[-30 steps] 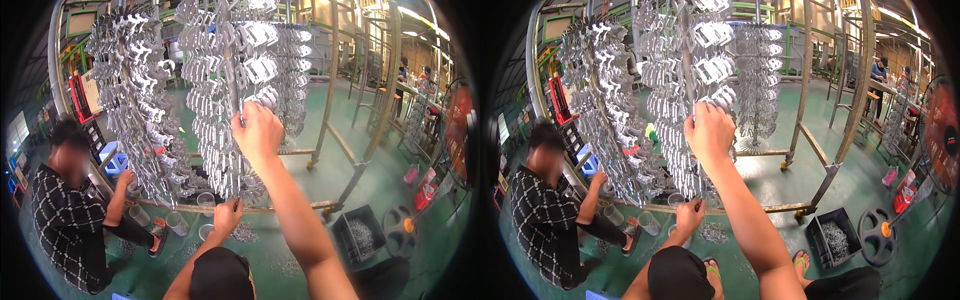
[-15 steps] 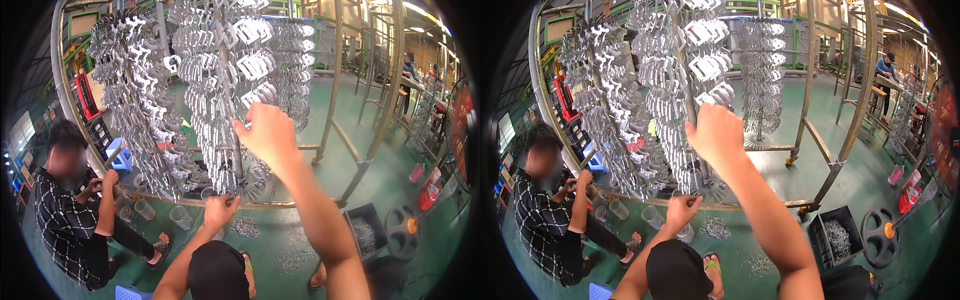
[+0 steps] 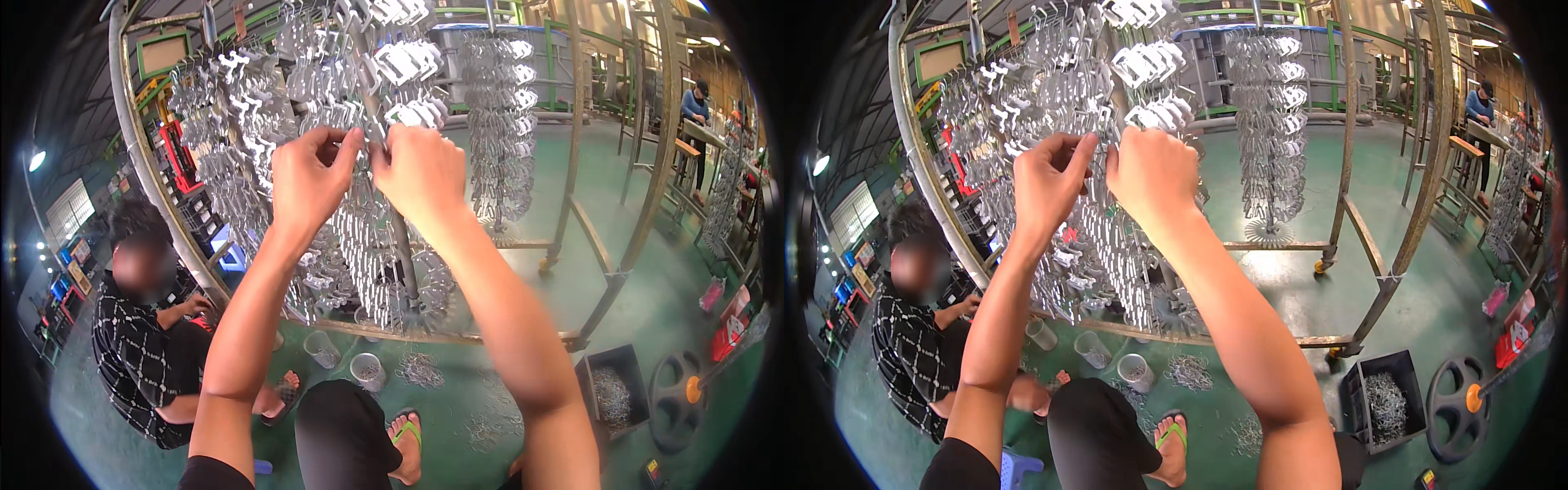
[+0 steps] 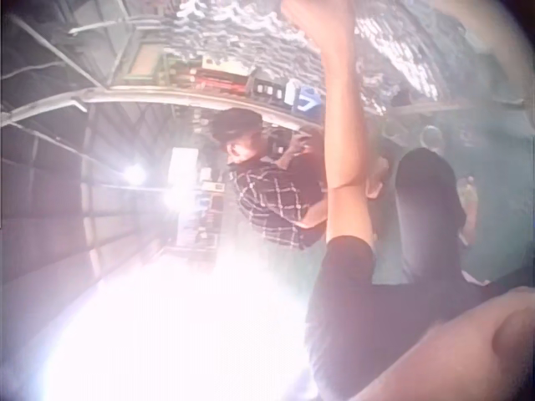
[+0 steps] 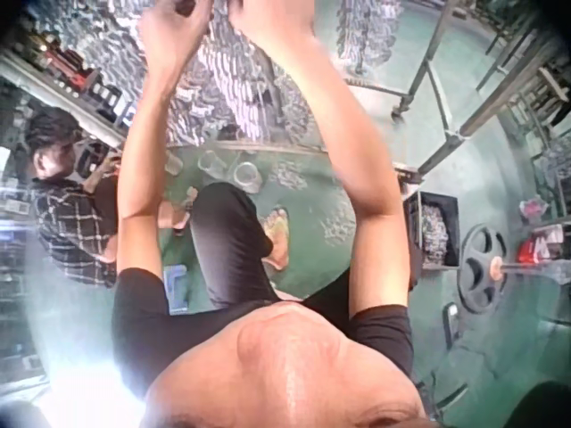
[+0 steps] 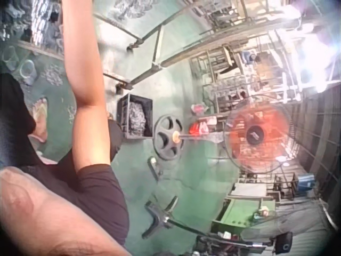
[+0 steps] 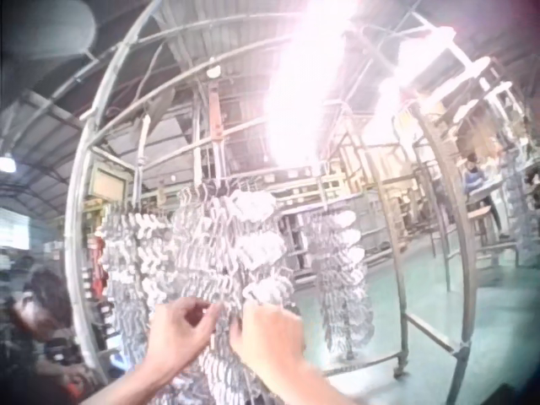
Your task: The person attaches small metal hooks to a large metal rack by hand, picking the hooks from the floor and sliding them onto the spokes of the rack one at a time.
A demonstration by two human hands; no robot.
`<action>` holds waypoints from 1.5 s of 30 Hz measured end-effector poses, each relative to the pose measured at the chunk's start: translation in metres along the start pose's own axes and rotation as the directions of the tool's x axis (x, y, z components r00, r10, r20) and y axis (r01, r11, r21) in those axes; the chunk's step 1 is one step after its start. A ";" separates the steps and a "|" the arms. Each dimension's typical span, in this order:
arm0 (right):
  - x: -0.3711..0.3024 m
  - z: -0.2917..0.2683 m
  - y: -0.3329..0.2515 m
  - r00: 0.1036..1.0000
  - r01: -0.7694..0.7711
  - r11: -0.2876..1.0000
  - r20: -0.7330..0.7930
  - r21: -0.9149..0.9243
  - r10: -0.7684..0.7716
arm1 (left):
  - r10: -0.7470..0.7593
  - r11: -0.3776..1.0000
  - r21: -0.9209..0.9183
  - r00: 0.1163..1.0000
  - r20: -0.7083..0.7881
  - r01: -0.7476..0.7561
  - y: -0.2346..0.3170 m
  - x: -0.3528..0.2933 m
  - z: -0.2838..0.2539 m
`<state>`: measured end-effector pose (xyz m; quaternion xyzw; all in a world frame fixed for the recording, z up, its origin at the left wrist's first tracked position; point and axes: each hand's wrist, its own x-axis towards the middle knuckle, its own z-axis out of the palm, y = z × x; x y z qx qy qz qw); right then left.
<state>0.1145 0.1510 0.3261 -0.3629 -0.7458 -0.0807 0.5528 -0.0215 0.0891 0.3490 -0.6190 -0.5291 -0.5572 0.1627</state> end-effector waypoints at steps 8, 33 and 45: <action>0.007 0.013 0.003 0.998 0.055 0.994 -0.047 0.097 -0.050 | 0.027 0.946 0.319 0.996 0.090 -0.054 0.004 0.030 0.009; 0.009 -0.065 0.010 0.912 -0.234 0.971 0.356 0.040 0.204 | -0.059 0.998 0.029 0.995 0.085 0.057 0.031 -0.022 -0.027; -0.126 -0.015 0.085 0.595 -0.505 0.863 0.715 -0.022 0.367 | -0.199 0.924 0.106 0.223 0.954 0.368 -0.049 -0.151 -0.042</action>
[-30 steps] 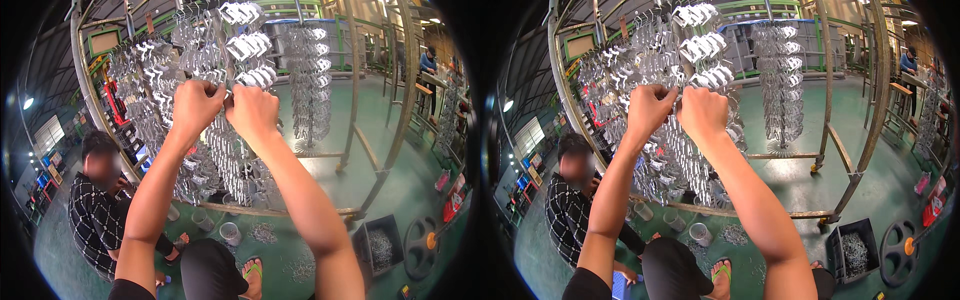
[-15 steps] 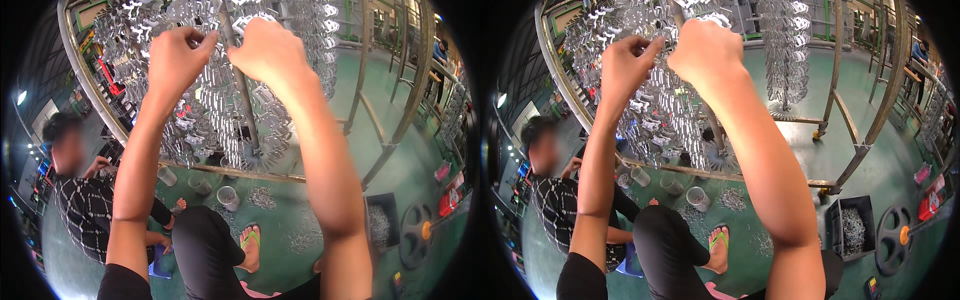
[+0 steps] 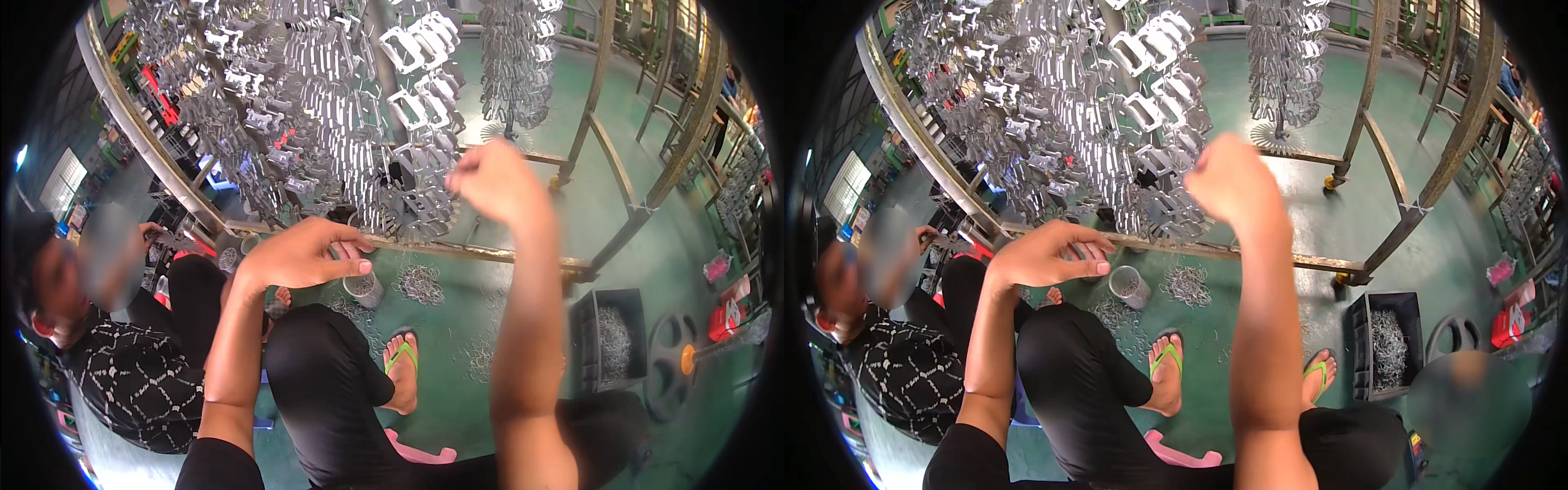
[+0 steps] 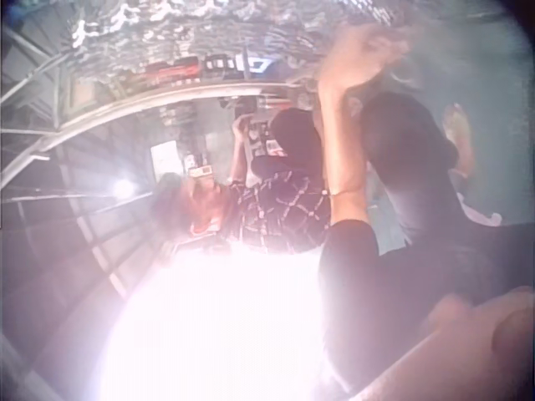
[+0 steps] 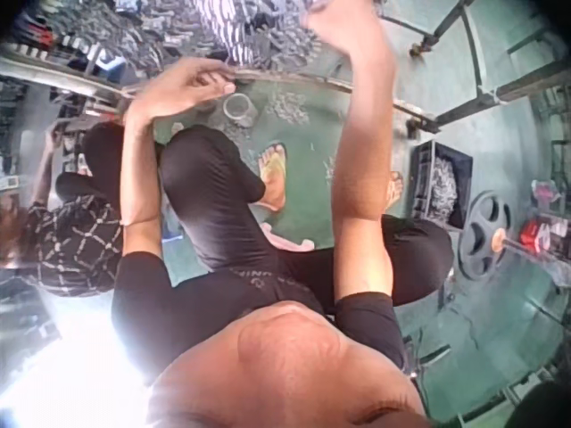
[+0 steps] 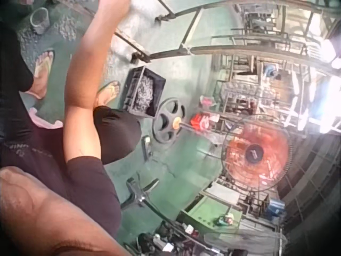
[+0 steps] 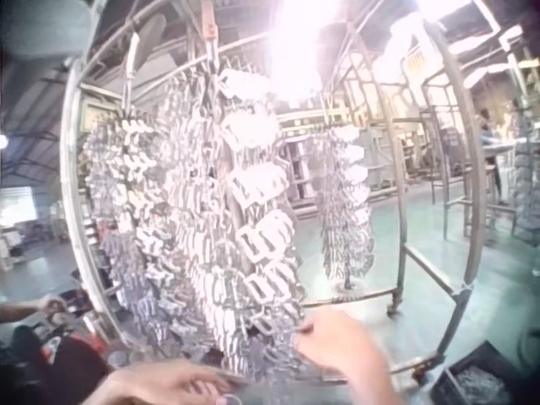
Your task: The person attaches small metal hooks to a large metal rack by hand, picking the hooks from the floor and sliding them onto the spokes of the rack one at a time.
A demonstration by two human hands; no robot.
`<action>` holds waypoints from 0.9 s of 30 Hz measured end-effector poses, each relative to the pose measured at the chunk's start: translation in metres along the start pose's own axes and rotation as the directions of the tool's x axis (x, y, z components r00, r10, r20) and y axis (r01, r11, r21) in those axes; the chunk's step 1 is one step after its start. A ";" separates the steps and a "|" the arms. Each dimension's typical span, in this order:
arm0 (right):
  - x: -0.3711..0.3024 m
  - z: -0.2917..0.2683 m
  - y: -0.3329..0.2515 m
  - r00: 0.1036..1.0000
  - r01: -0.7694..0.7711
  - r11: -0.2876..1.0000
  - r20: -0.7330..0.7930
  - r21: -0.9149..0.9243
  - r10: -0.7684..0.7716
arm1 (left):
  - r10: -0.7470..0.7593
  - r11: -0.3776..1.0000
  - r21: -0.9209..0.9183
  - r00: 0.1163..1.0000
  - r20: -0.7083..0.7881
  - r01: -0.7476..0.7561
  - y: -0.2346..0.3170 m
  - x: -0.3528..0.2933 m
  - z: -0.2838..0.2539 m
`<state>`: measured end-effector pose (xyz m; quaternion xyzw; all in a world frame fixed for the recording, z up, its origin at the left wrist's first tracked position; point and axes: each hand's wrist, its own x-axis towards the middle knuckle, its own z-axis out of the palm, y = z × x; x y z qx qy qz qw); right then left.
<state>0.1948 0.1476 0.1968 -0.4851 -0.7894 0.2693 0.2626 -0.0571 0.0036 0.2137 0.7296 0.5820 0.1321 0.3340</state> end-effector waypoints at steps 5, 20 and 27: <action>-0.024 0.112 0.062 0.998 0.052 0.989 -0.043 0.137 -0.047 | 0.048 0.996 -0.075 0.997 -0.059 -0.052 -0.038 0.019 0.026; -0.034 0.193 0.068 0.936 0.111 0.988 -0.345 0.109 -0.067 | 0.257 0.966 0.193 0.751 -0.608 -0.174 -0.091 0.090 0.108; -0.044 0.191 0.066 0.944 0.192 0.975 -0.292 0.115 -0.151 | 0.211 0.975 0.088 0.726 -0.655 -0.204 -0.100 0.107 0.116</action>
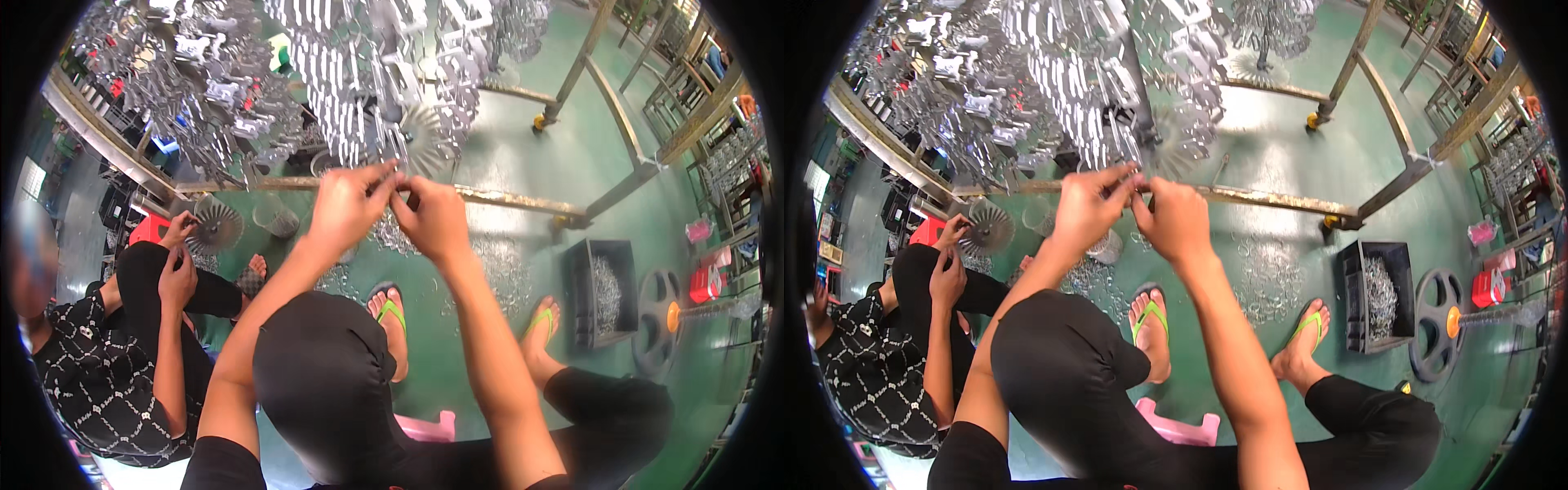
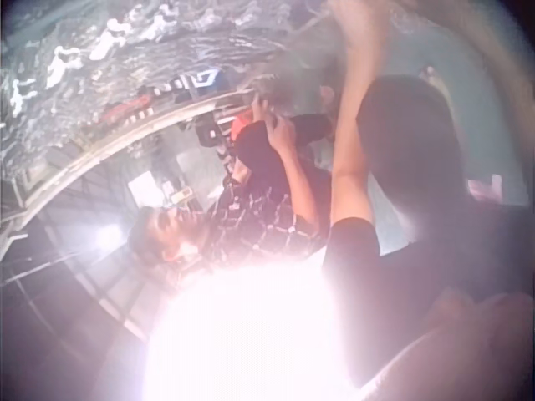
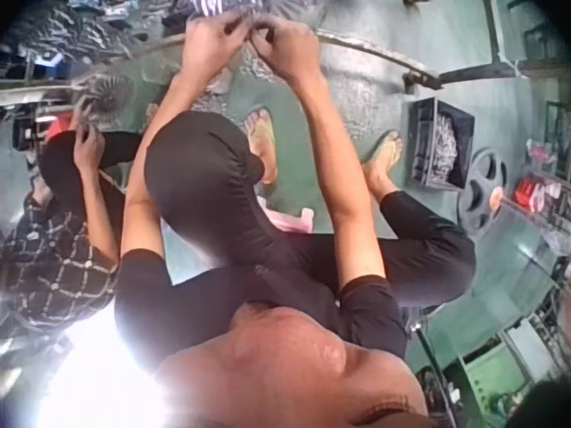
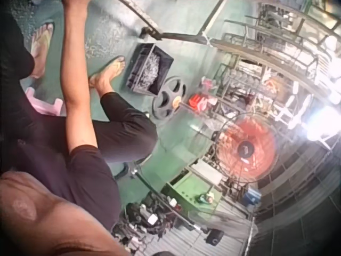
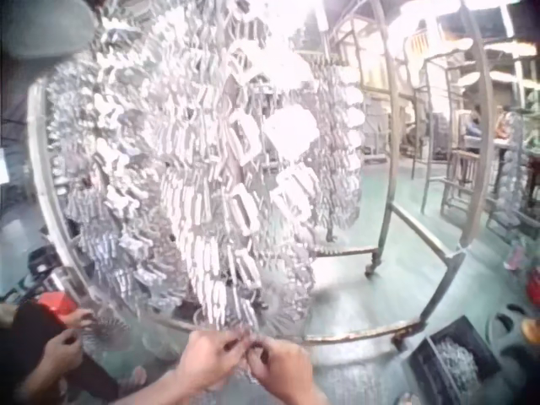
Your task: The person attaches small metal hooks to a large metal rack by hand, picking the hooks from the floor and sliding them onto the spokes of the rack one at a time.
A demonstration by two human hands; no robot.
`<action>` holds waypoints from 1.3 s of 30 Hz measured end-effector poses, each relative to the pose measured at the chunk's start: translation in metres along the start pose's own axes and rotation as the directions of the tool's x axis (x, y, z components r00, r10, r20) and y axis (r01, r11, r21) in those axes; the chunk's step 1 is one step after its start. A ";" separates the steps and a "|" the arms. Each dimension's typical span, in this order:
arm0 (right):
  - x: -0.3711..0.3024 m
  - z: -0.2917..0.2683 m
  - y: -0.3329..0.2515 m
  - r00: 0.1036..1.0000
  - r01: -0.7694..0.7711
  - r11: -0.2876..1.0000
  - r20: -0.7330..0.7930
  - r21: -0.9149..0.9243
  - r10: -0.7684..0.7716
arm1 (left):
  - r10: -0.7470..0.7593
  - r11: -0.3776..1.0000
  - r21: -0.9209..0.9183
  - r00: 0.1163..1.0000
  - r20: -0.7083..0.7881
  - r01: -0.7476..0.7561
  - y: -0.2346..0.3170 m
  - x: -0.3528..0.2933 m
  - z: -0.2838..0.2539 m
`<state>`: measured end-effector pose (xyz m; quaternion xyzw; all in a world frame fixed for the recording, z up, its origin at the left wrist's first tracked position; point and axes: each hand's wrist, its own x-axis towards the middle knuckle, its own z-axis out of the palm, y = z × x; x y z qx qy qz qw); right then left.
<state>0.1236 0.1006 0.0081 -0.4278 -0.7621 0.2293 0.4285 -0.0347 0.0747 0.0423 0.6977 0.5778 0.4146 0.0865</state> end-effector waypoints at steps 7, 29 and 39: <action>-0.038 -0.046 0.068 0.920 -0.392 0.920 0.018 0.027 0.391 | -0.320 0.874 -0.337 0.937 0.140 0.349 -0.013 0.006 -0.009; -0.192 0.082 0.194 0.666 -0.585 0.706 0.261 -0.400 0.699 | -0.337 0.818 -0.465 0.937 0.091 0.340 -0.003 -0.006 -0.003; -0.194 0.082 0.192 0.524 -0.615 0.658 0.398 -0.435 0.753 | -0.343 0.792 -0.504 0.934 0.099 0.345 -0.006 -0.013 0.003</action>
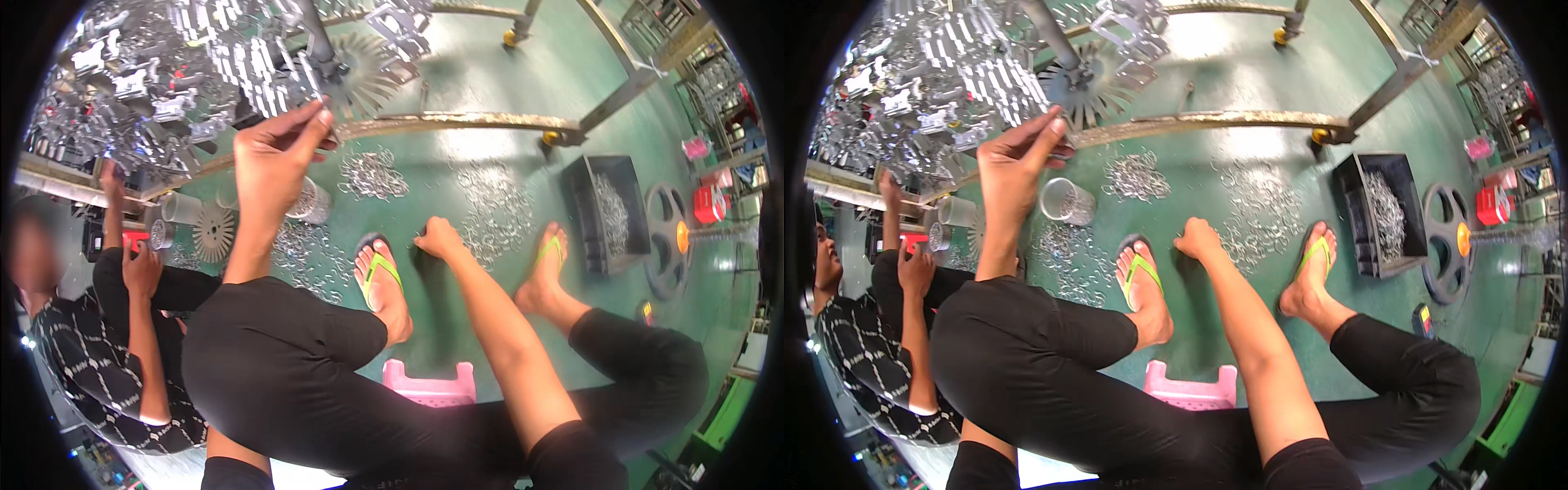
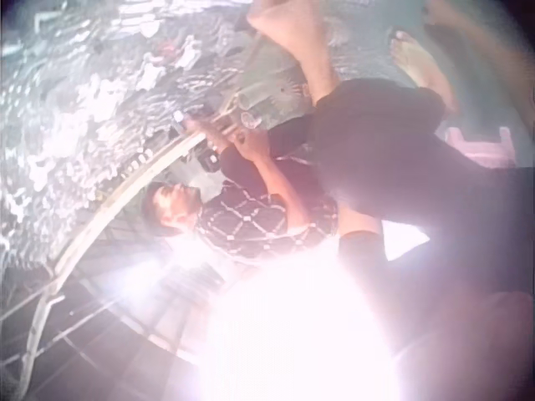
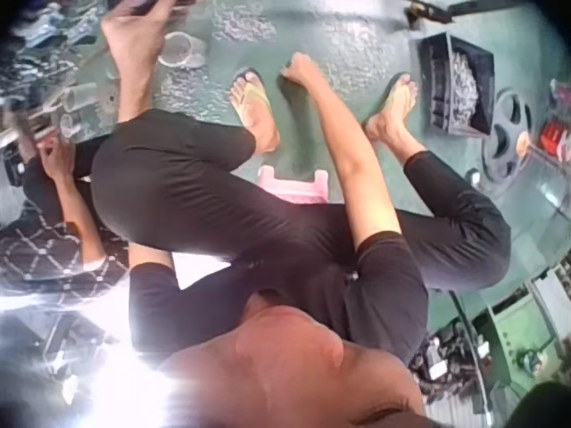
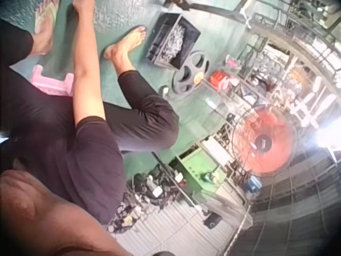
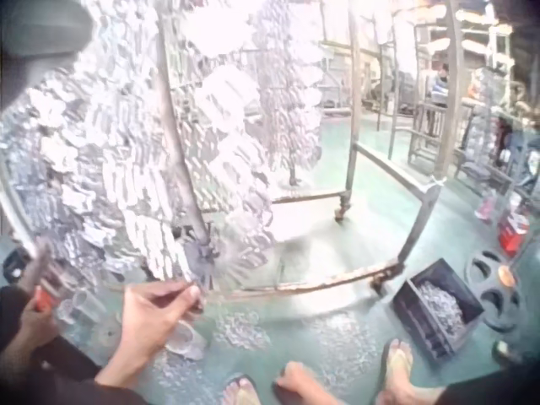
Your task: The person attaches small metal hooks to a large metal rack by hand, picking the hooks from the floor and sliding them onto the spokes of the rack one at a time.
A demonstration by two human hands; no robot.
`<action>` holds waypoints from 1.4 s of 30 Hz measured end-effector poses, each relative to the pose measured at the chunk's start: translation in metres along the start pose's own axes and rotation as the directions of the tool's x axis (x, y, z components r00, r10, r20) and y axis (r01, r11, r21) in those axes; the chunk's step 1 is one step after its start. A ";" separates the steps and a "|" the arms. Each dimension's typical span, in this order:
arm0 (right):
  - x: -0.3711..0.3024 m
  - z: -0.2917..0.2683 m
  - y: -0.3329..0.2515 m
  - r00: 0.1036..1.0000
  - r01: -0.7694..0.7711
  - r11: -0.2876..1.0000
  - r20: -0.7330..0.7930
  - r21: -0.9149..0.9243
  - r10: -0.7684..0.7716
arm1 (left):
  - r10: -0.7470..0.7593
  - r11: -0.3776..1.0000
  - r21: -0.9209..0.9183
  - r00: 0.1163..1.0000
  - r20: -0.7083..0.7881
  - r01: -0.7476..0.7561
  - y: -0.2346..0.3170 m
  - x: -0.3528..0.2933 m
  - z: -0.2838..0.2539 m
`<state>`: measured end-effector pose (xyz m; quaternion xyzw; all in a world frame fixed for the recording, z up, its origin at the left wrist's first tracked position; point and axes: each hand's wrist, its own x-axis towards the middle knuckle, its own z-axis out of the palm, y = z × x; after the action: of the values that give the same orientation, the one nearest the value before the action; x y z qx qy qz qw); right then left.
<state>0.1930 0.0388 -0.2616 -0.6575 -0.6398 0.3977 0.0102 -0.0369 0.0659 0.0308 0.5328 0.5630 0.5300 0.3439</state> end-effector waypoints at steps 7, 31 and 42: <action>-0.001 -0.030 0.076 0.866 -0.123 0.988 -0.497 -0.097 0.059 | 0.028 0.999 0.047 1.000 -0.015 -0.027 0.001 0.002 -0.004; 0.033 -0.108 -0.014 0.823 0.200 0.959 -0.566 0.203 -0.052 | 0.021 0.983 -0.181 0.998 0.059 -0.010 -0.002 -0.004 0.001; -0.107 -0.261 -0.213 0.264 0.964 0.174 -0.686 0.199 -0.678 | 0.085 0.995 -0.078 0.963 0.254 -0.068 -0.004 -0.005 -0.016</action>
<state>0.1700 0.1160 0.0828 -0.2094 -0.7105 0.3339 0.5830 -0.0525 0.0579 0.0289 0.6062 0.4743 0.4883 0.4112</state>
